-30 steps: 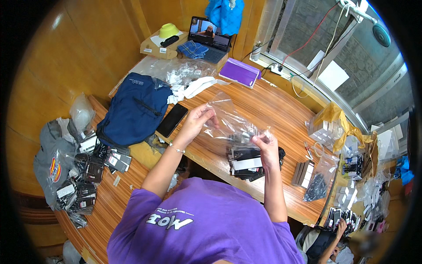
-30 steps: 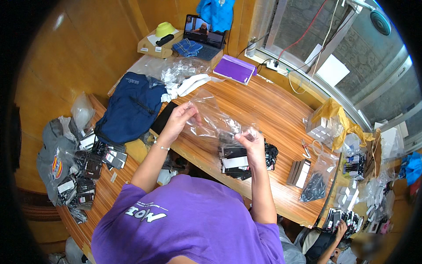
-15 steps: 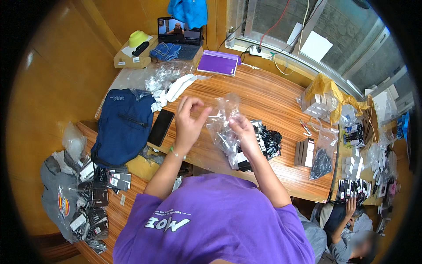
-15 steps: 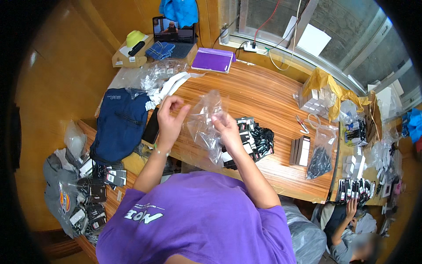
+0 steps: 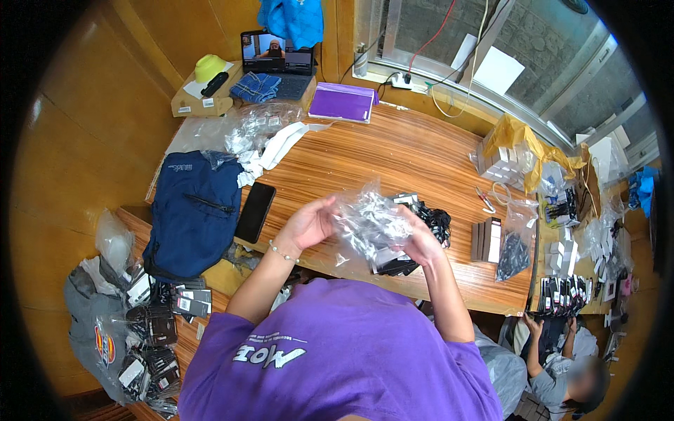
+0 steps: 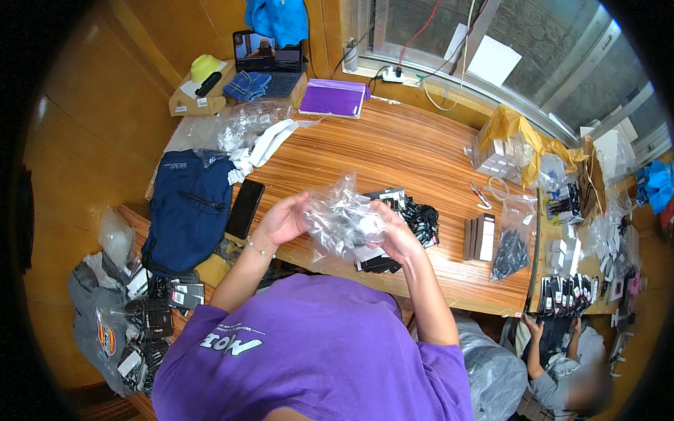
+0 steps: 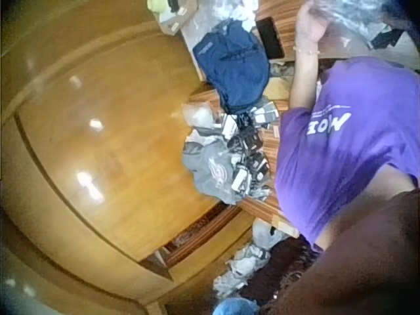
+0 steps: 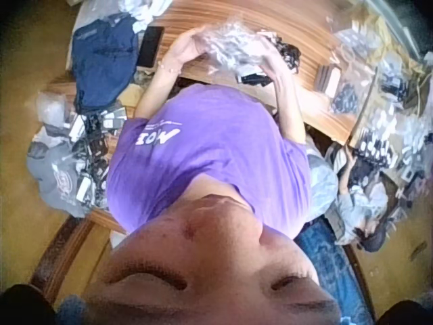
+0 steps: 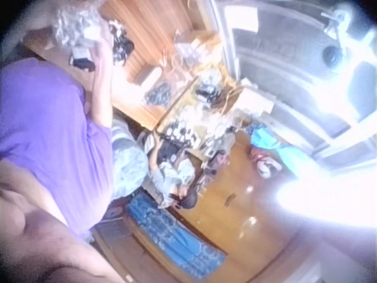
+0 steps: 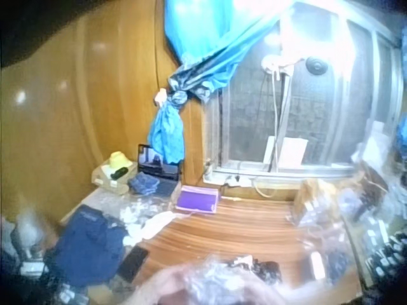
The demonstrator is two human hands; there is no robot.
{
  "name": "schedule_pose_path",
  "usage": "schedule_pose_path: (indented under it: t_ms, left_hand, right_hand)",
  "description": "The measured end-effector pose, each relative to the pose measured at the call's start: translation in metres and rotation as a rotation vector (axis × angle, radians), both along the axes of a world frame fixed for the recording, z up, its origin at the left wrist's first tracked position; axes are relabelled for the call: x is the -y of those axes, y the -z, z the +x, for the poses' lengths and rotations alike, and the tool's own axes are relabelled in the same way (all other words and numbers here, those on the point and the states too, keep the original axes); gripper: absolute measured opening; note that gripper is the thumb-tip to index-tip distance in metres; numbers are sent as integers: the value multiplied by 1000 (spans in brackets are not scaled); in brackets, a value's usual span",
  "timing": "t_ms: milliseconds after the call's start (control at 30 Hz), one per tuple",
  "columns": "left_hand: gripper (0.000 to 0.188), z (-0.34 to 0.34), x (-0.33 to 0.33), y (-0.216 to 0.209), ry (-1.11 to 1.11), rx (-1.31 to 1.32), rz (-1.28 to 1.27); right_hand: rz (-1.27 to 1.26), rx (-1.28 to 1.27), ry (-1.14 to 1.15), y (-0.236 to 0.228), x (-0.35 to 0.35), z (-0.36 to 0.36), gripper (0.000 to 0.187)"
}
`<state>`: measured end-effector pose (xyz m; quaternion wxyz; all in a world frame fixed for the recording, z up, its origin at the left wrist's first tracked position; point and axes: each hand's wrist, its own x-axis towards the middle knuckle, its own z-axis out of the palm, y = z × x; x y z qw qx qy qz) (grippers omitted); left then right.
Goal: The person gathers small black rectangular items, places them into a clear plastic bag, and seals it. They repeat this process with additional items, stacking the sealed bags on the table.
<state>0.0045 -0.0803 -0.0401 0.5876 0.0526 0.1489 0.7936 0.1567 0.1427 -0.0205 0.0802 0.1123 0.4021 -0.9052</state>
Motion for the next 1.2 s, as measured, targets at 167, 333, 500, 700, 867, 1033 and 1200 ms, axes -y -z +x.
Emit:
schedule_pose_path:
  t_ms: [167,333,500,700,867,1033,1200]
  left_hand:
    - [22,9,-18,-43,-188,-247,-338]
    - [22,3,-14,-9,-294,-1543,-759]
    - [14,-4,-37,-4,-440,-973,-586]
    - [20,15,-46,-3,-504,-493,-473]
    - [48,44,-64,-25,-712,-1065,-571]
    - [48,52,-56,-52,-675,-1571,-659]
    - [40,39,-17,-34,-6,-1854,-996]
  right_hand:
    - [700,110,-4,20,-6,10,27]
    - [-234,-124,352,2,-2,25,21]
    - [-37,-89,480,17,-2,29,27]
    - [1504,-314,702,-39,21,31,74]
    - [1966,-376,508,-68,58,7,57]
    - [844,-134,304,19,8,-7,17]
    - [-189,-55,270,-8,-10,6,19]
